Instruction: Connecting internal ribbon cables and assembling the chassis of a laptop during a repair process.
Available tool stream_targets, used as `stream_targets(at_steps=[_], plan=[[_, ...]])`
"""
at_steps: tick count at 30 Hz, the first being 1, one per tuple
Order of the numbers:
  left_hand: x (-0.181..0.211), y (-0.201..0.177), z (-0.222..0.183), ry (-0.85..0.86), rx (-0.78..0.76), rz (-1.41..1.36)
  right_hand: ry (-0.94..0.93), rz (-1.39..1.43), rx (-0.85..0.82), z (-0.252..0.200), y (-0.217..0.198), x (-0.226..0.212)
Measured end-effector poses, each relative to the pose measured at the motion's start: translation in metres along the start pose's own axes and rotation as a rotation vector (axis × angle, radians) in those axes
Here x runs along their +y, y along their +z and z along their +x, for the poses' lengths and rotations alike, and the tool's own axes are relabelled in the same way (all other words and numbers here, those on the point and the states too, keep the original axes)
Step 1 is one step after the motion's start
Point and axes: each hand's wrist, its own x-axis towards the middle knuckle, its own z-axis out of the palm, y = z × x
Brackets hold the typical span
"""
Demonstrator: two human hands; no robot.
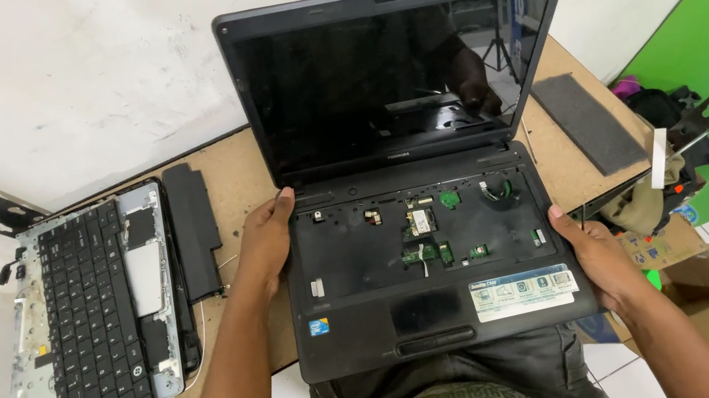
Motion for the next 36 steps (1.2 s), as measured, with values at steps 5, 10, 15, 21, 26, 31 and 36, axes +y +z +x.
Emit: stream_targets(at_steps=[5,10,15,21,26,31,36], plan=[[0.01,0.0,-0.01,-0.019,-0.005,0.003,-0.005,-0.004,0.006,0.005,-0.004,0.008],[0.028,0.005,-0.032,-0.026,0.012,0.001,-0.013,-0.01,0.017,-0.002,0.002,0.003],[0.016,0.002,-0.016,0.011,0.031,0.014,-0.022,0.041,0.04,0.001,0.0,0.008],[-0.001,0.0,0.003,0.023,0.039,0.034,-0.029,0.046,0.037,-0.001,0.001,0.008],[-0.007,-0.001,0.009,0.009,0.028,0.047,-0.03,0.059,0.033,-0.001,0.002,0.007],[-0.004,-0.001,0.007,-0.007,0.02,0.068,-0.033,0.055,0.028,0.002,-0.001,0.01],[0.033,0.007,-0.053,0.059,0.075,0.148,-0.037,-0.143,0.054,-0.015,0.011,-0.015]])
